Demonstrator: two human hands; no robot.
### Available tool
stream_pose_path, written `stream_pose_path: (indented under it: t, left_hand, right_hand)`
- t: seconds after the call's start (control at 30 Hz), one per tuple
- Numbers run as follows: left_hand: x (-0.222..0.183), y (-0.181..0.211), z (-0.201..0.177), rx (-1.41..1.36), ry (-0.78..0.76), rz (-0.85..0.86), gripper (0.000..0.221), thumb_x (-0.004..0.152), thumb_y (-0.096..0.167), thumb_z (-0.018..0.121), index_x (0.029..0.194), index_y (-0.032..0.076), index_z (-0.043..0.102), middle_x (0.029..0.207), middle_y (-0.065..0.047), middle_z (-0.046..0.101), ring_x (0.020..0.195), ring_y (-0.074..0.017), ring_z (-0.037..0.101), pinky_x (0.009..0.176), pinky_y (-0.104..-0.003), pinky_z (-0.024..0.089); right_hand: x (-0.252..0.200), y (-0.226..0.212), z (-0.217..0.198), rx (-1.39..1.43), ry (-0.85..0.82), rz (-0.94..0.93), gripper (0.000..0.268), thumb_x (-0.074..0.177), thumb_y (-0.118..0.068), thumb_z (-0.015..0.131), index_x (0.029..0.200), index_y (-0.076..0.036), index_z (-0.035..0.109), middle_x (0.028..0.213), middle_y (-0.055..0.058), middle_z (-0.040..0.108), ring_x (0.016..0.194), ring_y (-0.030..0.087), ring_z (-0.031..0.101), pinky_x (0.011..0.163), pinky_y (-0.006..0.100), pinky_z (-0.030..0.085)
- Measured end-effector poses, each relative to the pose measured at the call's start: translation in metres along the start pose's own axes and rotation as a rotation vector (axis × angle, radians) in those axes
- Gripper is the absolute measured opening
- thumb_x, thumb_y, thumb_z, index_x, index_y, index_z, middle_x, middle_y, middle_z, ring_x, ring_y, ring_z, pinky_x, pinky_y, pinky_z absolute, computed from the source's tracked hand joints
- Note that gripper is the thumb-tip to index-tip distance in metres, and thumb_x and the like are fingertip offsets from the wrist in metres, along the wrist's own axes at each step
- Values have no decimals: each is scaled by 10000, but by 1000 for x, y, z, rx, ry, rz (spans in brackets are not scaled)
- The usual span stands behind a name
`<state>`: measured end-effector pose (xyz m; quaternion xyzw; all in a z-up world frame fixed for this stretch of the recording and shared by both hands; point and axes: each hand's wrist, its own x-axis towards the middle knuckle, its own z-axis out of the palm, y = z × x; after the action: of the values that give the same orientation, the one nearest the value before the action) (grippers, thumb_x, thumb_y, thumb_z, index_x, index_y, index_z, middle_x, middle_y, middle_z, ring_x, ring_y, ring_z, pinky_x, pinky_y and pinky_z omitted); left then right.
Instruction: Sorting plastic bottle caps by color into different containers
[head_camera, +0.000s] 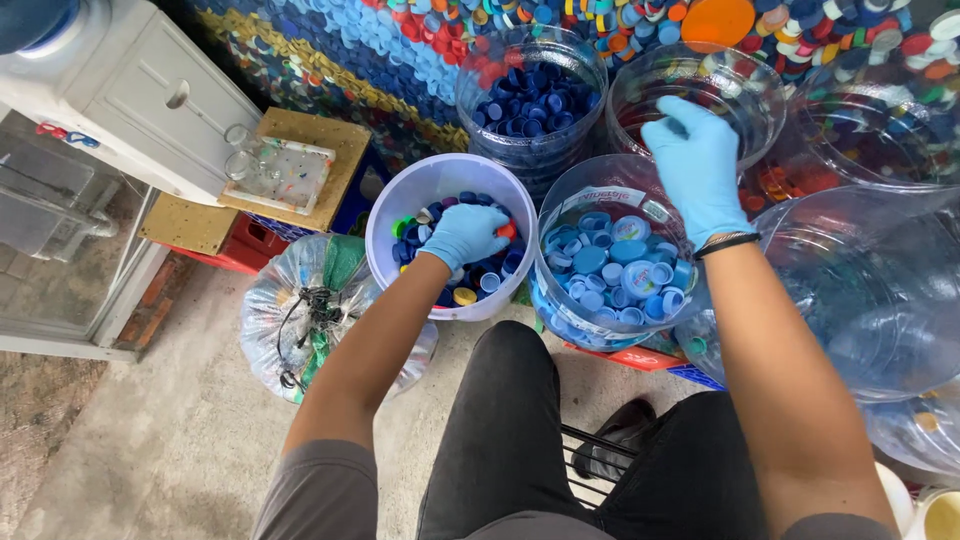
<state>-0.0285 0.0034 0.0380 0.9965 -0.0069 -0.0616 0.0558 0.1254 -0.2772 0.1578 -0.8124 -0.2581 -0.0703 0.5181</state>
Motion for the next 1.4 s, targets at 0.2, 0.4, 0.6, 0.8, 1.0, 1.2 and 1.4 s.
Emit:
stream_pose_path:
  t: [0.2,0.4,0.6,0.8,1.0,1.2,1.4]
  left_hand:
    - [-12,-41,24,5,13,-172,336,871,483,632,1168,362,732,1118,24,767,1039,-297,727,895,-484,593]
    - [-21,-54,35,-79,-64,-232,396,925,461,581,1269,302,696,1130,-18,752,1073,-312,717,919,-474,588]
    - [-48,-1,-37,-498,443,34,384,853,281,789,1199,153,681,1137,-166,714,1068,-399,683,936,-516,557]
    - [-60,71,-102,-208,760,326,488,791,247,844,1256,257,696,1375,-17,658,1199,-310,638,974,-455,498]
    - [-46,109,-115,-184,858,497,430,824,247,842,1225,142,727,1273,-86,721,1123,-338,687,926,-484,534]
    - [-43,120,-110,-325,888,554,582,908,268,758,1420,61,577,1358,-180,659,1198,-417,650,939,-554,526]
    - [-47,57,-70,-639,681,58,390,962,111,644,1347,46,632,1176,-134,733,1097,-272,699,1003,-438,537]
  right_hand:
    - [-44,-35,28,139,-140,-53,325,1009,-117,711,1331,-68,707,1193,228,714,1099,375,692,994,438,537]
    - [-72,-63,40,181,-236,-23,322,1007,-132,690,1327,-96,703,1260,187,703,1174,358,671,1021,436,524]
    - [-84,-51,65,113,-379,-38,361,913,-126,769,1272,-158,750,1099,112,756,957,235,704,868,337,560]
    - [-106,-75,57,325,-343,228,350,958,-321,742,1240,-113,749,1162,157,755,1083,280,721,928,397,556]
    - [-97,-58,22,550,-199,276,276,898,-148,814,1163,-93,763,947,161,778,713,234,769,606,315,624]
    - [-74,-32,-49,433,-20,159,239,987,-163,741,1214,-90,721,1011,92,741,835,148,723,694,290,602]
    - [37,120,-132,398,387,540,230,859,19,540,1012,-94,669,661,102,654,480,104,586,356,240,319]
